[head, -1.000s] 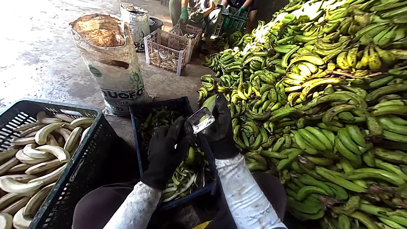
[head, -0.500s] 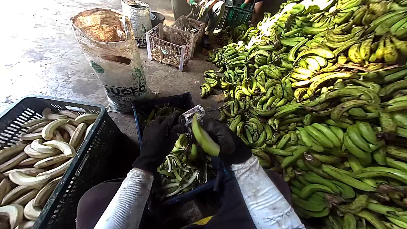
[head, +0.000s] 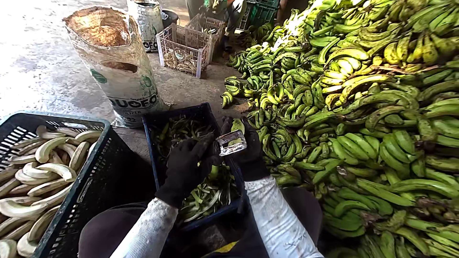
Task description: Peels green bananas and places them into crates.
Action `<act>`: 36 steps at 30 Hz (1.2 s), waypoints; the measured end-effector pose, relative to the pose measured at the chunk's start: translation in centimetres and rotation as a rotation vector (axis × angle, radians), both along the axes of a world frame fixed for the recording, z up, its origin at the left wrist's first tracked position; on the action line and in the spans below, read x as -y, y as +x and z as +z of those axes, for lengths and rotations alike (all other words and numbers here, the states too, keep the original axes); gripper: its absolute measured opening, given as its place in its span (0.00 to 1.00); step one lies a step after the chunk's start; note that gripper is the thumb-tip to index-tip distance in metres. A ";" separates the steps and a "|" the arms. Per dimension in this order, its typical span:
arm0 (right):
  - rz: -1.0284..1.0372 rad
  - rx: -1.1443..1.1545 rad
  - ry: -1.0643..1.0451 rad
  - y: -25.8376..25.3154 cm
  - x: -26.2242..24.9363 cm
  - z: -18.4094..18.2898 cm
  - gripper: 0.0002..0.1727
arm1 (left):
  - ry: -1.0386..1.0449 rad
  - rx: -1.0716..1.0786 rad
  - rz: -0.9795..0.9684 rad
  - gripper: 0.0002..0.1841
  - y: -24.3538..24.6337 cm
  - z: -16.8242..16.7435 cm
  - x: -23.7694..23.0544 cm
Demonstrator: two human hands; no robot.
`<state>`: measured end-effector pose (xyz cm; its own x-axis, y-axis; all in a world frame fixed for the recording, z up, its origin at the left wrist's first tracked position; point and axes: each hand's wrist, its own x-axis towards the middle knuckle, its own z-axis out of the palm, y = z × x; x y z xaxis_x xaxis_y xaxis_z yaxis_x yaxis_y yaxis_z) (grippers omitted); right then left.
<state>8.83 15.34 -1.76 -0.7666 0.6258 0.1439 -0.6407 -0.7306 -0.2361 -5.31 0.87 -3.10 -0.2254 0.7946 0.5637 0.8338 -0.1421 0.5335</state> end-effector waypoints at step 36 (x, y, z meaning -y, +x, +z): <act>-0.378 1.178 1.077 2.1 2.5 -0.4 0.25 | -0.360 0.356 0.207 0.27 -1.2 1.4 0.3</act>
